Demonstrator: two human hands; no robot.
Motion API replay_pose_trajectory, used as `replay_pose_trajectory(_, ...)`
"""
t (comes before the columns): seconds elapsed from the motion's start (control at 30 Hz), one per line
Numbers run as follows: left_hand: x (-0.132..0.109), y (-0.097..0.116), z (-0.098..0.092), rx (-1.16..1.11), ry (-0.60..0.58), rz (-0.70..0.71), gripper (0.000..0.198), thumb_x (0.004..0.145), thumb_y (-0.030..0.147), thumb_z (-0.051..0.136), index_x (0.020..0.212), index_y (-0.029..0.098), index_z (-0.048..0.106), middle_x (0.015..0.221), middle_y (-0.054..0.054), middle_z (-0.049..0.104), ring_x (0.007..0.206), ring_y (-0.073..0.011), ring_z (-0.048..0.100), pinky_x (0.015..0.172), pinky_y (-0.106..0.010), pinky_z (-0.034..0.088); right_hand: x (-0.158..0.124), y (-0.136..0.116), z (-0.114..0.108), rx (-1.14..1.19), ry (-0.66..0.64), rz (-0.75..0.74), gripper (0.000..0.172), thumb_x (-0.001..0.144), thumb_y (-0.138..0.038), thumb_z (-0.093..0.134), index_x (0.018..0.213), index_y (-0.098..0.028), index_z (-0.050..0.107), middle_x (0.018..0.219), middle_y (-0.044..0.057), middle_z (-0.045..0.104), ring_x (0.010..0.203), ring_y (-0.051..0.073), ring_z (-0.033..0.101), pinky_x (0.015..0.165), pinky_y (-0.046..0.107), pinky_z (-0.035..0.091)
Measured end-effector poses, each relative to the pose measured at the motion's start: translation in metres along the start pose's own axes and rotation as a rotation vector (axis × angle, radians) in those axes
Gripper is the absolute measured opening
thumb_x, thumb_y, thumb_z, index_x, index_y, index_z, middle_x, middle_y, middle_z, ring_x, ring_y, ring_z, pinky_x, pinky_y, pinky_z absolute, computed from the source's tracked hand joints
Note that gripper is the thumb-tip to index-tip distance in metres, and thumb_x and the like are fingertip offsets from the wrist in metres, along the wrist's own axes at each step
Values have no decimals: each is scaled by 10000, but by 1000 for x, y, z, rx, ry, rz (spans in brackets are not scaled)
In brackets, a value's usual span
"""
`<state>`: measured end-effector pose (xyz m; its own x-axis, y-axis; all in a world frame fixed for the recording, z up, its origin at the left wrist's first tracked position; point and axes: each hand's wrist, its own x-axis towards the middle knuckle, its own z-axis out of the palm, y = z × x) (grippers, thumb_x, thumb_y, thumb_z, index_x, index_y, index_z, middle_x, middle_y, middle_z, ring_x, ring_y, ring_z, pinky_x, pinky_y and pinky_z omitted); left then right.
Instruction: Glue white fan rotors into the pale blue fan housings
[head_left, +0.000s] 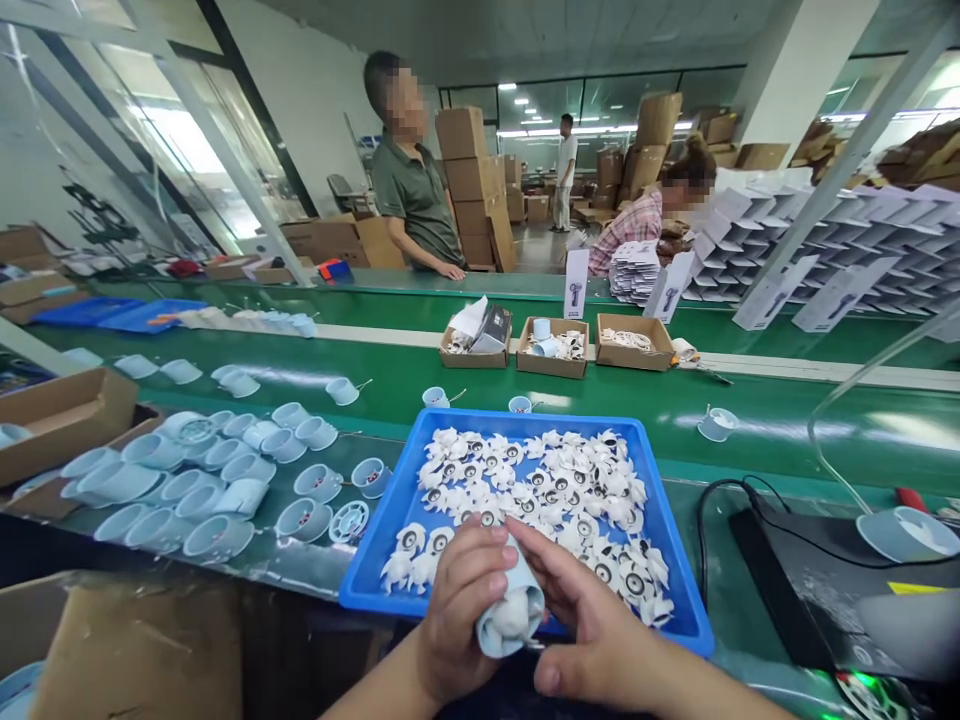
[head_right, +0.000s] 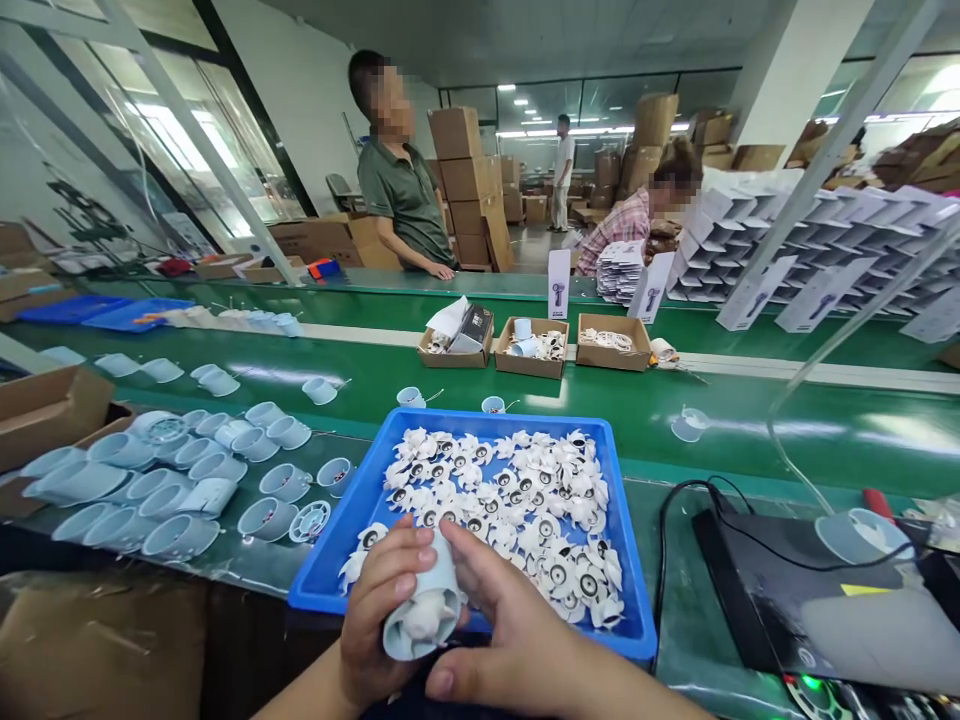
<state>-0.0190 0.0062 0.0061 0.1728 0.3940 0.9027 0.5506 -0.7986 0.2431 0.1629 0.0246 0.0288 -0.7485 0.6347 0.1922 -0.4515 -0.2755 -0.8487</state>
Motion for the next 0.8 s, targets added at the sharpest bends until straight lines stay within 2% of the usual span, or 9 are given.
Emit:
replay_pose_trajectory(0.1,6,7,4,-5,18,-89,508,852,262,686,1303,227,456,1081,-81,652,1095,-246,610,1015,-525,484,2,9,0,64,78,0,731,802,-319,817,1423,-335,432,1503,66,378,1386,220,348,1138,380,278)
replay_pose_trajectory(0.2,8,10,7,-1,5,-149,472,881,321,643,1309,244,458,1074,-90,652,1068,-249,615,1000,-537,486,4,14,1,77,127,24,660,831,-326,787,1405,-319,461,1486,71,404,1347,222,408,1123,396,308)
replay_pose_trajectory(0.3,7,9,7,6,-51,-208,456,894,340,612,1312,238,460,1090,-106,657,1062,-264,624,995,-548,482,5,14,1,95,144,32,684,806,-367,805,1400,-309,470,1509,75,366,1331,233,426,1129,412,300)
replay_pose_trajectory(0.4,5,6,8,26,-96,-272,471,883,304,614,1316,215,451,1122,-121,638,1090,-271,609,1015,-549,465,8,13,1,109,194,57,730,756,-398,840,1387,-286,491,1520,81,347,1364,252,377,1145,421,272)
replay_pose_trajectory(0.5,3,5,10,57,-180,-246,459,860,195,594,1298,212,457,1127,-112,625,1103,-263,596,1052,-554,429,11,17,1,113,280,80,630,795,-408,804,1348,-266,538,1474,80,420,1358,255,381,1149,431,262)
replay_pose_trajectory(0.6,0,4,11,92,-247,-222,467,845,140,575,1293,202,462,1150,-110,614,1130,-259,583,1069,-535,421,14,23,2,161,311,58,581,801,-412,797,1315,-260,573,1421,66,485,1347,253,392,1153,427,252)
replay_pose_trajectory(0.8,-6,1,11,155,-203,-202,460,862,150,551,1311,207,468,1184,-113,621,1156,-266,578,1001,-487,498,21,28,1,145,294,-6,627,737,-461,834,1268,-211,614,1305,84,574,1263,271,477,1132,412,284)
